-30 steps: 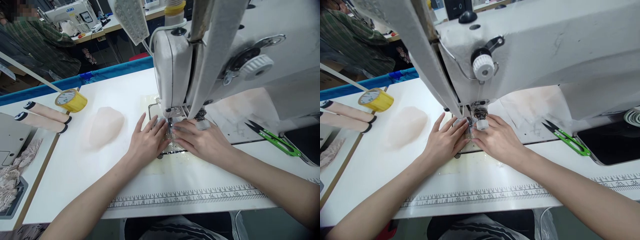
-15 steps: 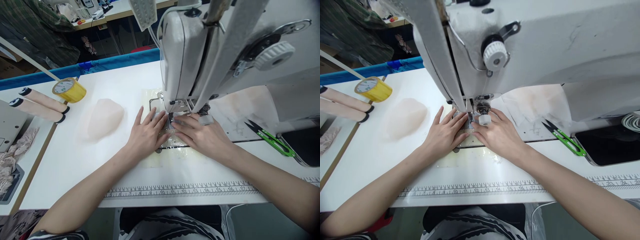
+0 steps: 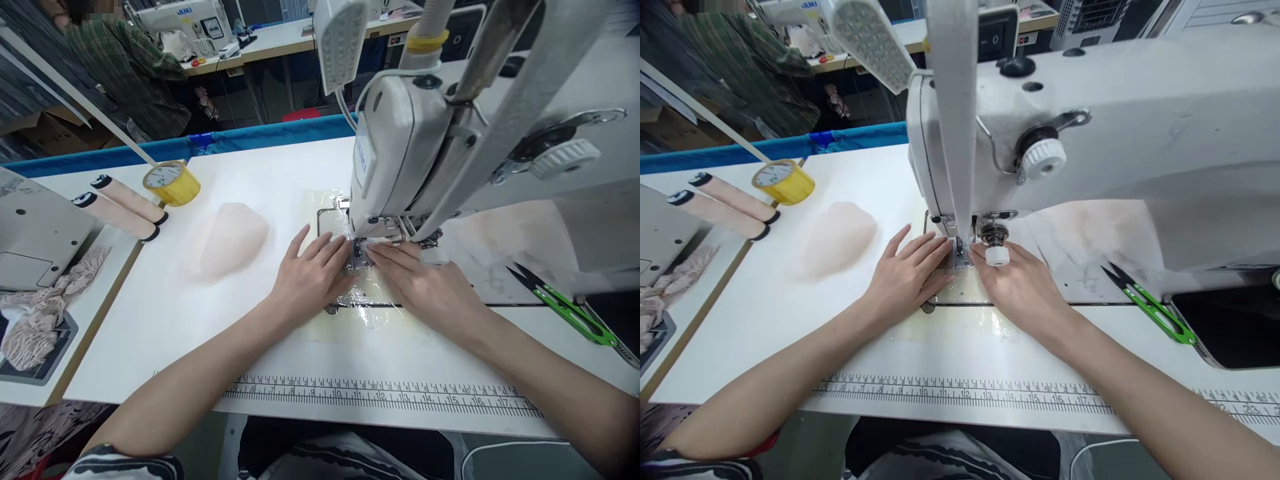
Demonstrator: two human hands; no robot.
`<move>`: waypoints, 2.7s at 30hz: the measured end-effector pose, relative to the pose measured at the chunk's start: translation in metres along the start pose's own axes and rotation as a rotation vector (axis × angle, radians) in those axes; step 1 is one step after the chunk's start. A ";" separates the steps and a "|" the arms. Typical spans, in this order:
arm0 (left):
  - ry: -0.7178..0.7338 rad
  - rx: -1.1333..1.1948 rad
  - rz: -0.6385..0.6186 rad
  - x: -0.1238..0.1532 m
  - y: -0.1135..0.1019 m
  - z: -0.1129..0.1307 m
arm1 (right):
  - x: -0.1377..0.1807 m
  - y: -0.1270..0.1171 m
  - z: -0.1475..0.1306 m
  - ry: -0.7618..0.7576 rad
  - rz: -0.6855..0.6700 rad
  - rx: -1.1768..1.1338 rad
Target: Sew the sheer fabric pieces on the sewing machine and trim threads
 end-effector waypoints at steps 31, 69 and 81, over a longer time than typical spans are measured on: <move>-0.404 1.248 -0.454 0.033 -0.063 -0.021 | -0.037 -0.024 -0.062 0.225 -0.600 -1.600; -0.503 -0.030 0.374 0.076 -0.101 -0.190 | -0.085 0.027 -0.073 0.194 -0.306 -0.764; 0.500 0.130 0.173 0.019 -0.053 0.032 | 0.043 -0.049 0.081 0.252 -0.185 0.004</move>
Point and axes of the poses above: each hand's wrist, its own x-axis away from the middle knuckle, its own y-axis out of the palm, z = x × y, the point moved 5 cm from there along -x, towards the middle knuckle, and after that the axes turned 5 degrees about x, right-handed, at the moved point
